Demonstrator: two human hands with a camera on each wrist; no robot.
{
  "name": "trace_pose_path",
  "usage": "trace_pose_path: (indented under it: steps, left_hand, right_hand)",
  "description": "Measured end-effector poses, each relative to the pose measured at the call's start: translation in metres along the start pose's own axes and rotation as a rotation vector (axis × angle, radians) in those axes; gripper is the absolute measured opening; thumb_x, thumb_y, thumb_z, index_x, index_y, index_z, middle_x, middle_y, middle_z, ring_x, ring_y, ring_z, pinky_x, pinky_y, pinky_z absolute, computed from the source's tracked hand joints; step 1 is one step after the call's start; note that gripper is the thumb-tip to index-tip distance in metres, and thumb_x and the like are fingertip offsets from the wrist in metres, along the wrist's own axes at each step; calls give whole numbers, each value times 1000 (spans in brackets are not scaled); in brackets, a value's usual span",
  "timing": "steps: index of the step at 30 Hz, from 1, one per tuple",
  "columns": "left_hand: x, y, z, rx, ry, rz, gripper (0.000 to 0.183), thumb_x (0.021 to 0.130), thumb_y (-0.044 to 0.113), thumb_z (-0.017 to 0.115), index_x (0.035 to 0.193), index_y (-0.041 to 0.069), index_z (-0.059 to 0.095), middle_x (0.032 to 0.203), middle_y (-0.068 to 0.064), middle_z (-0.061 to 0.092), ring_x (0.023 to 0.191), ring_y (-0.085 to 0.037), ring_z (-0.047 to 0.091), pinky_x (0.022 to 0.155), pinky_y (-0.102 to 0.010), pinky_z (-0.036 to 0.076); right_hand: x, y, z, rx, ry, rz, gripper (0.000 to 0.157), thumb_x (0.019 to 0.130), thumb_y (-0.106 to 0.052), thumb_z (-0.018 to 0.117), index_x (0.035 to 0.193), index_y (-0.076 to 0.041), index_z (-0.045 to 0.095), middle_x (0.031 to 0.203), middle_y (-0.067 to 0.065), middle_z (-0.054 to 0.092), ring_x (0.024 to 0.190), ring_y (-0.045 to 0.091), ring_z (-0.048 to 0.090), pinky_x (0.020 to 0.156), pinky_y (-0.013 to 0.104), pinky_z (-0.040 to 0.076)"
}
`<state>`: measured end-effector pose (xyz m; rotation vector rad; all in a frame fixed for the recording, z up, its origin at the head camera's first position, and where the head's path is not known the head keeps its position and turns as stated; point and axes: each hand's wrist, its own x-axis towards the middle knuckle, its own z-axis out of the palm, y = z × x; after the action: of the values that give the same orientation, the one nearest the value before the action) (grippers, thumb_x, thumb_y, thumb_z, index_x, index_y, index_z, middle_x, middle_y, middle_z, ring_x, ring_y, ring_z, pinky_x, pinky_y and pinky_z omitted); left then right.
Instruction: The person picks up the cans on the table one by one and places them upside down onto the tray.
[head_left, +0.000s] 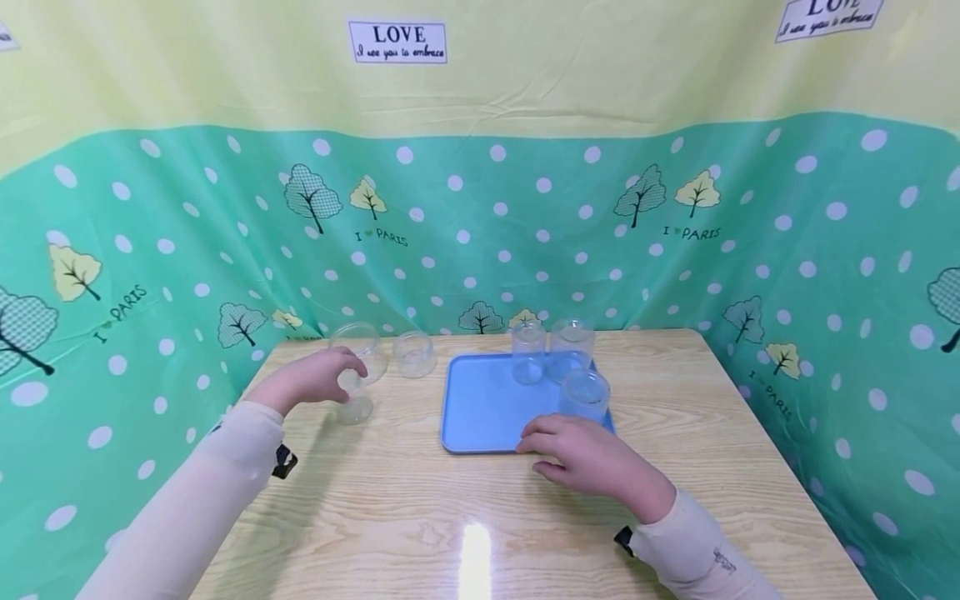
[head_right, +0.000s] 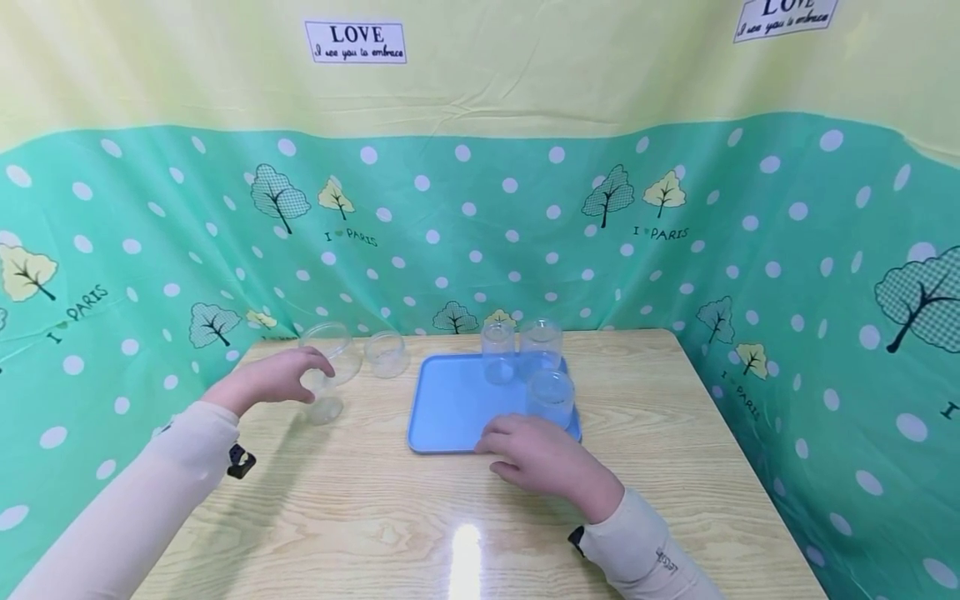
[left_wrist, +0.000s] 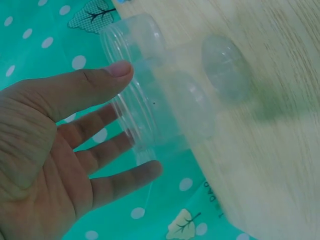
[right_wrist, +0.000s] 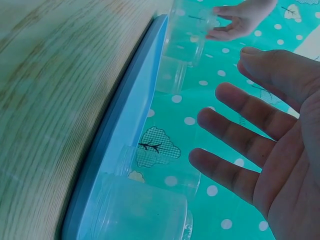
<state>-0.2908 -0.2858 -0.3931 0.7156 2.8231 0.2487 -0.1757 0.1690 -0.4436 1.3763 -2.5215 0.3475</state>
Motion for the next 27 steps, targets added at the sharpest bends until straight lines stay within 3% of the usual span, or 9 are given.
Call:
trace_pose_path:
  steps: [18,27]
  left_hand:
    - [0,-7,2,3,9,12,44,76,7,77,118,15,66,127,-8,60,125,-35,50,100,-50,46]
    - [-9,3,-15,39,60,47,42,78,9,76,118,14,65,125,-10,60,120,-34,53,96,-49,48]
  right_hand:
    - [-1,1,0,0,7,-9,26,87,-25,71,113,-26,67,115,-12,61,106,6,59,90,27,53]
    - [-3,3,-1,-12,20,-12,27,87,-24,72,112,-28,67,114,-12,61,106,6,59,89,26,53]
